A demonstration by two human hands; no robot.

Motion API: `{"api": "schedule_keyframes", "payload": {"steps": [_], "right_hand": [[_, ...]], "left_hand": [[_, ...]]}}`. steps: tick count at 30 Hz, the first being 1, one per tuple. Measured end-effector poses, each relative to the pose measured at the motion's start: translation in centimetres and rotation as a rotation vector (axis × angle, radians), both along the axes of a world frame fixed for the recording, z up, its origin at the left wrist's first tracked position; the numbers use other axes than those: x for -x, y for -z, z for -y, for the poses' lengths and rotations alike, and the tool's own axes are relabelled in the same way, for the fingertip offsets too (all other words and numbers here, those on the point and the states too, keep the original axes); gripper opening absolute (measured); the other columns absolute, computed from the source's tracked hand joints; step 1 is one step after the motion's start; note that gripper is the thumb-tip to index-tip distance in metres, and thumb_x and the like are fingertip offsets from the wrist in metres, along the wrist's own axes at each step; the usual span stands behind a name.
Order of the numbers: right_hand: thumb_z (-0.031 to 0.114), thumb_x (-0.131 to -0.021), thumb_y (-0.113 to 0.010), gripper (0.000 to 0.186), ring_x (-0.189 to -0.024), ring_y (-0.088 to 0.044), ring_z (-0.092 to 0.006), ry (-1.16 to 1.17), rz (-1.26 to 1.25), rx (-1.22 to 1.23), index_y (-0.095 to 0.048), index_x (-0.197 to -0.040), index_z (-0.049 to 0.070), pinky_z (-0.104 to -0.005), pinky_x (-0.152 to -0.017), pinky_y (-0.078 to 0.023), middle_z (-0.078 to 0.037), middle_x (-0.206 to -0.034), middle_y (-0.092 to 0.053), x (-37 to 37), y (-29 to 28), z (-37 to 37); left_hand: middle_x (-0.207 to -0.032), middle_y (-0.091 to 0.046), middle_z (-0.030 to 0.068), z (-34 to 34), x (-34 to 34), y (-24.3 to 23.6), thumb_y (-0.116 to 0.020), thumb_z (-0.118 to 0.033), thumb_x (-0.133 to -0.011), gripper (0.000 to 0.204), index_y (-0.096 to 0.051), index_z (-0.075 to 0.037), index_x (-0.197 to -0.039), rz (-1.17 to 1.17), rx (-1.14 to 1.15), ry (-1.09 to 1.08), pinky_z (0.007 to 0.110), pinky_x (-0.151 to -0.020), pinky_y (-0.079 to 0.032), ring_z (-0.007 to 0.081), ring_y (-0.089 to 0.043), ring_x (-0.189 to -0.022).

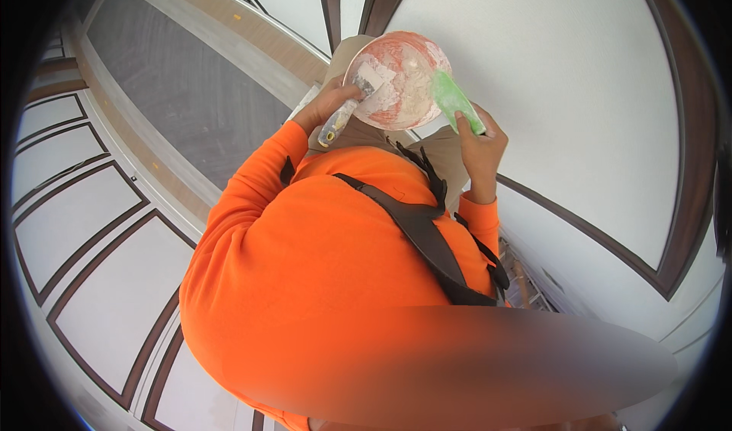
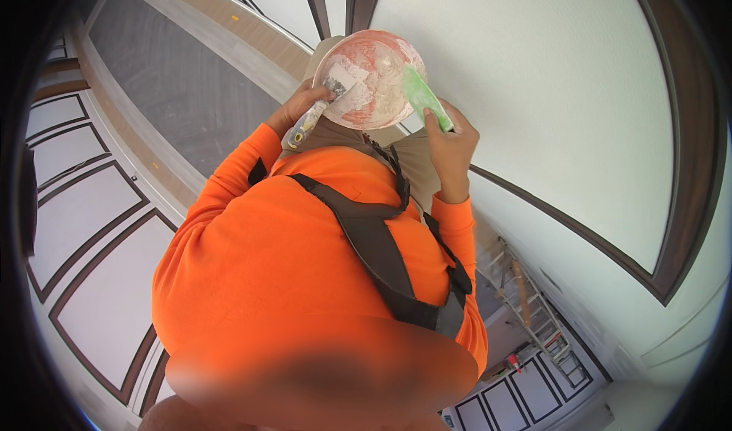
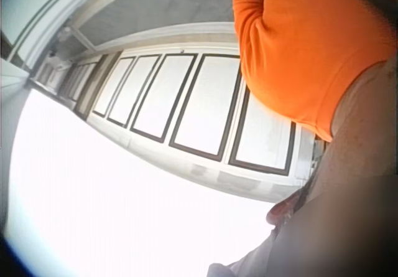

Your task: The person applies a white paste to a ceiling using a green trowel and a small container. They repeatedly scoop the paste and smooth it onto the ceiling surface.

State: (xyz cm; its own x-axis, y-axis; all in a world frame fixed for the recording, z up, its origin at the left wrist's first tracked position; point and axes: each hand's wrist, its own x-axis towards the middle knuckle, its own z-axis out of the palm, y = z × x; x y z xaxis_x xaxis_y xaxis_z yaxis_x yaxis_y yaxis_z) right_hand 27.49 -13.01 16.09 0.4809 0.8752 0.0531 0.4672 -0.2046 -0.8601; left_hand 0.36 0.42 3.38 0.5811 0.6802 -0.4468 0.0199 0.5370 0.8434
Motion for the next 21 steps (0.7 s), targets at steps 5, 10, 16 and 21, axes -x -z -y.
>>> {"api": "schedule_keyframes", "payload": {"steps": [5, 10, 16, 21], "right_hand": [[0.024, -0.088, -0.075, 0.028, -0.08, -0.072, -0.0229, 0.016, 0.112, 0.107, -0.077, -0.109, 0.005, -0.0339, -0.075, -0.054, -0.015, -0.094, -0.076, 0.3, 1.8, -0.8], [0.027, -0.088, -0.074, 0.028, -0.08, -0.073, -0.0268, 0.009, 0.158, 0.157, -0.078, -0.107, 0.008, -0.0357, -0.074, -0.054, -0.015, -0.093, -0.076, 0.4, 1.5, -1.2], [0.015, -0.088, -0.076, 0.026, -0.079, -0.068, -0.0163, -0.06, 0.243, 0.08, -0.075, -0.107, -0.003, -0.03, -0.075, -0.052, -0.014, -0.09, -0.076, 0.8, 1.2, -1.8], [0.016, -0.088, -0.075, 0.023, -0.083, -0.072, -0.0266, -0.081, 0.188, 0.073, -0.076, -0.106, 0.001, -0.0347, -0.076, -0.054, -0.017, -0.094, -0.075, 1.2, 1.5, -2.1]], "left_hand": [[-0.115, -0.067, 0.0147, 0.0, -0.1, -0.4, -0.063, -0.019, -0.085, 0.059, -0.053, 0.009, -0.136, 0.012, -0.027, -0.001, 0.032, -0.091, -0.05, 0.0207, -0.064, -0.099], [-0.115, -0.067, 0.0138, -0.2, 0.1, 0.4, -0.064, -0.019, -0.084, 0.059, -0.054, 0.008, -0.136, 0.003, -0.025, 0.008, 0.032, -0.09, -0.05, 0.0204, -0.064, -0.098], [-0.111, -0.068, 0.0113, -0.1, 0.1, -0.1, -0.065, -0.021, -0.083, 0.057, -0.057, 0.007, -0.133, -0.002, -0.045, 0.012, 0.031, -0.09, -0.05, 0.0193, -0.063, -0.097], [-0.111, -0.068, 0.0108, -0.2, 0.1, -0.5, -0.065, -0.022, -0.083, 0.058, -0.057, 0.007, -0.133, -0.007, -0.026, 0.032, 0.032, -0.09, -0.05, 0.019, -0.063, -0.098]]}}
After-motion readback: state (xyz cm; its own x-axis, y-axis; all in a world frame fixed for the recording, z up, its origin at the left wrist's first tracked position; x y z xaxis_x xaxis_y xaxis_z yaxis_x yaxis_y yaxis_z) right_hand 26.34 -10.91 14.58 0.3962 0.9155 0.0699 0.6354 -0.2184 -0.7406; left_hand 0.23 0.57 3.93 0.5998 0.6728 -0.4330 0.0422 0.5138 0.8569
